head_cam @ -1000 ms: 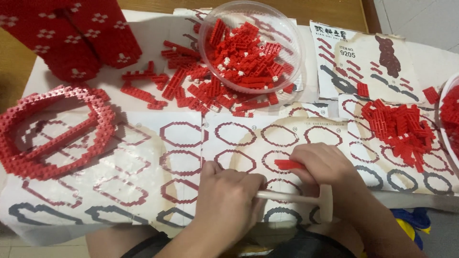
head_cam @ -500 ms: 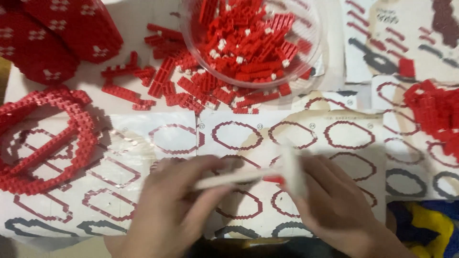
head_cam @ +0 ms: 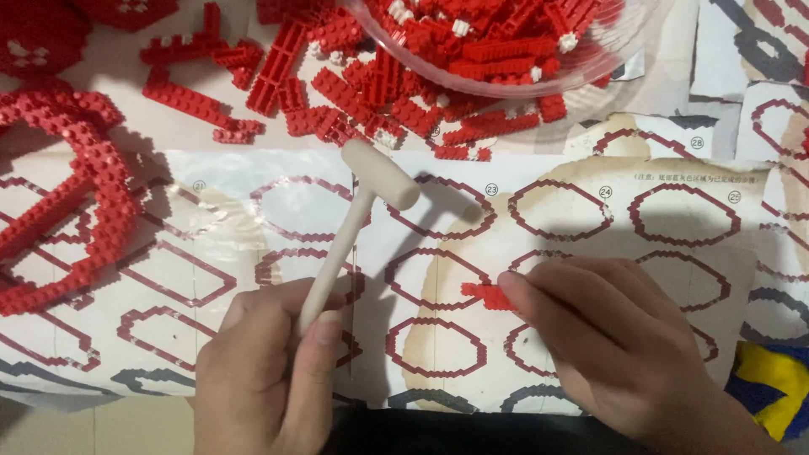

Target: The person assembles red micro-pearl bricks into hexagonal shapes on a printed template. They place bricks along the outlines, use a small hammer to secure them, and continue building the pattern.

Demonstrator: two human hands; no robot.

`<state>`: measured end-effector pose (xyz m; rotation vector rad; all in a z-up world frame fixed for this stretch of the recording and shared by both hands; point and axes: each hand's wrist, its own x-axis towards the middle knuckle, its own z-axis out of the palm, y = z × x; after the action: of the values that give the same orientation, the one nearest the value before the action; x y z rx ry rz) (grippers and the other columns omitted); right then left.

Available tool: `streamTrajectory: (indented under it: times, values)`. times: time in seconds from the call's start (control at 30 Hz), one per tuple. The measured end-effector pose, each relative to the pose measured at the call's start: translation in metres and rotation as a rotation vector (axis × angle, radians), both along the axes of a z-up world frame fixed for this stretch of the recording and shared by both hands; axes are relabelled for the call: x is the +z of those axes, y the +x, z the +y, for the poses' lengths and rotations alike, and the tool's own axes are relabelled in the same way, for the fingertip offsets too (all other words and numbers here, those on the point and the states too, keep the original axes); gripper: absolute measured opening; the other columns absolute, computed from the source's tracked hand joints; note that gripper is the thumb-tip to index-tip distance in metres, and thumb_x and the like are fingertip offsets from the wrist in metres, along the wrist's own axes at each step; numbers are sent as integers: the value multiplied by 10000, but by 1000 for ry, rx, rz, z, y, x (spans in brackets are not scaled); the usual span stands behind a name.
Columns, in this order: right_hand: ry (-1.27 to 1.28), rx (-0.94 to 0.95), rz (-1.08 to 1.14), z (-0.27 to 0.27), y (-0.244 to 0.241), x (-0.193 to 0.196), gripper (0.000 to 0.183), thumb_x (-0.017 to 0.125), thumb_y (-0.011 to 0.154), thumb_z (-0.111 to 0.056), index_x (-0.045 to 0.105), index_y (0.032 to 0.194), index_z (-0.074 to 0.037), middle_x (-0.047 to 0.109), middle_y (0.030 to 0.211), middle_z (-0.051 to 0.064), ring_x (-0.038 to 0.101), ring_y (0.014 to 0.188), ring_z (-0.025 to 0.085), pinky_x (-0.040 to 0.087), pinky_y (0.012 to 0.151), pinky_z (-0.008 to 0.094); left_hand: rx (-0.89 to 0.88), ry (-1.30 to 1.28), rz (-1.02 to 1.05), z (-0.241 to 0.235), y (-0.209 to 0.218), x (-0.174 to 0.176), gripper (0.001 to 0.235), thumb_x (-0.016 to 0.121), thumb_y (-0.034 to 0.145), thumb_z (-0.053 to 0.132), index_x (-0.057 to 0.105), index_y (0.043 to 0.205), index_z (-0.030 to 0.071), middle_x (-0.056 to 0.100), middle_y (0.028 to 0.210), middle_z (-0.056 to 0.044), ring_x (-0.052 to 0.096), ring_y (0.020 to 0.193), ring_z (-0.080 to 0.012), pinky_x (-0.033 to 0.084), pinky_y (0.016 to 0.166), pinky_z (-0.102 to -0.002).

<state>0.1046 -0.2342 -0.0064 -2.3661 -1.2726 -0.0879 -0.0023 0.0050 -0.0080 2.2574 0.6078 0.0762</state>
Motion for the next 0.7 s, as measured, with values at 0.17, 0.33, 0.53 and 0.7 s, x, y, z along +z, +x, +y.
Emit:
streamTrajectory:
  times: [0.17, 0.33, 0.53, 0.7]
  values:
    - [31, -11, -6, -4, -3, -7, 244, 715, 902, 62, 676, 1137, 10, 674, 1118, 143, 659, 936, 309, 546, 808, 422, -36, -3, -38, 1, 0, -1, 224, 587, 932, 286, 762, 1038, 197, 736, 733, 59, 640, 725, -127, 495, 669, -283]
    - [28, 18, -30, -5, -2, -11, 208, 669, 938, -76, 684, 1128, 5, 679, 1117, 125, 661, 936, 307, 546, 825, 423, -86, -12, -43, 8, 0, -2, 213, 571, 950, 297, 740, 1022, 189, 743, 723, 77, 638, 718, -147, 491, 662, -305]
    - [23, 24, -57, -7, -2, -14, 277, 662, 957, -214, 704, 1131, -3, 676, 1127, 111, 663, 949, 309, 542, 827, 421, -29, -56, 47, -1, -9, 14, 237, 595, 917, 354, 782, 1024, 256, 744, 764, 56, 682, 685, -133, 491, 654, -299]
    - [-16, 55, -28, -11, -1, -12, 323, 662, 956, -185, 665, 1227, -9, 649, 1194, 120, 634, 985, 330, 524, 874, 428, -193, -171, 653, -29, -46, -20, 502, 611, 799, 635, 733, 1286, 645, 723, 833, -3, 765, 863, -226, 561, 818, -348]
